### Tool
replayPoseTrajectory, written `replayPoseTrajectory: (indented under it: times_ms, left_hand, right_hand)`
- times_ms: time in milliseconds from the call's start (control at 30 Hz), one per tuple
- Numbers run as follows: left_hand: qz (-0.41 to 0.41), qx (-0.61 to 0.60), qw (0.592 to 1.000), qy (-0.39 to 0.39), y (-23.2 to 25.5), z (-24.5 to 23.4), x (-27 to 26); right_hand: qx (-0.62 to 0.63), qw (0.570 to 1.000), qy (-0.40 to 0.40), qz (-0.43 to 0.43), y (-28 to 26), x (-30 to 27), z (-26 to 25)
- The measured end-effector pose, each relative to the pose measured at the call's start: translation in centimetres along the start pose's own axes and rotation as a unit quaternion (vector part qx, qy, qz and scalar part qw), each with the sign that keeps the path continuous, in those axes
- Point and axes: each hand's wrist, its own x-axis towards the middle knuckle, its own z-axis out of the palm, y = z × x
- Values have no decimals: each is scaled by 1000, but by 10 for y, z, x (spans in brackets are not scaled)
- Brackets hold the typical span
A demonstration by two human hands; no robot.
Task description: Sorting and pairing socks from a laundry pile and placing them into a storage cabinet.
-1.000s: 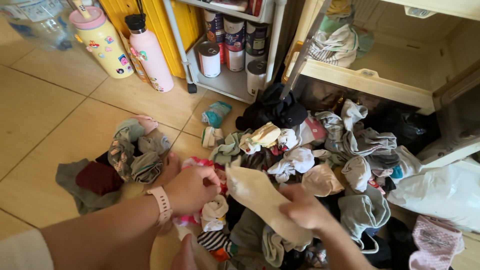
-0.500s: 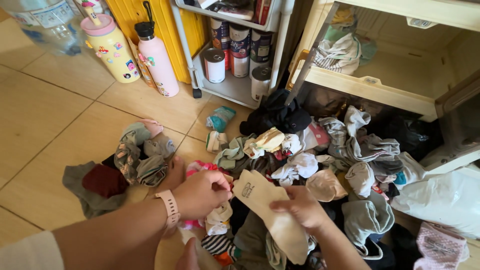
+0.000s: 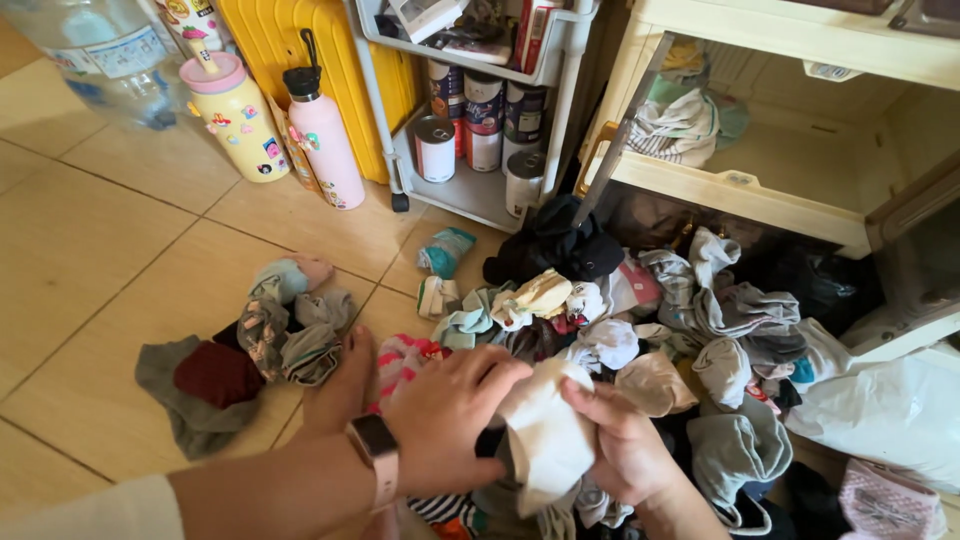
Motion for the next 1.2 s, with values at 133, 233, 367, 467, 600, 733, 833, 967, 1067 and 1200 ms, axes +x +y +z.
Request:
replayPoseTrajectory:
  times_ms: [133, 233, 367, 467, 600, 733, 833, 967, 1067, 1200]
  left_hand:
    - [-50, -15, 998, -23, -2, 9, 1]
    - [-92, -77, 992, -31, 10, -1, 7]
    - [-59, -151, 987, -15, 20, -7, 14]
    - [-134, -261, 956, -30, 9, 11, 13]
    - [-206, -442, 872, -41, -4, 24, 17]
    - [-242, -413, 876, -58, 0, 18, 25]
    - [-277, -424, 862, -29, -14, 31, 21]
    - [-268, -496, 826, -23, -17, 32, 23]
    - [-273, -448, 851, -28, -9, 21, 29]
    - [-356, -641, 680, -18, 11, 0, 40]
  right_hand:
    - [45, 998, 47, 19, 4, -11, 2]
    - [-22, 996, -23, -87, 30, -7, -38]
    - [-39, 996, -51, -57, -11, -36, 17]
    - [-104, 988, -55, -105, -6, -31, 1]
    - [-198, 955, 50, -214, -2, -21, -3]
    - [-142, 953, 22, -268, -5, -24, 6]
    - [-149, 955, 30, -254, -8, -26, 8]
    - [-157, 955, 3, -251, -6, -24, 5]
    - [-91, 972, 13, -215, -5, -22, 5]
    - [-135, 958, 14, -254, 3, -17, 0]
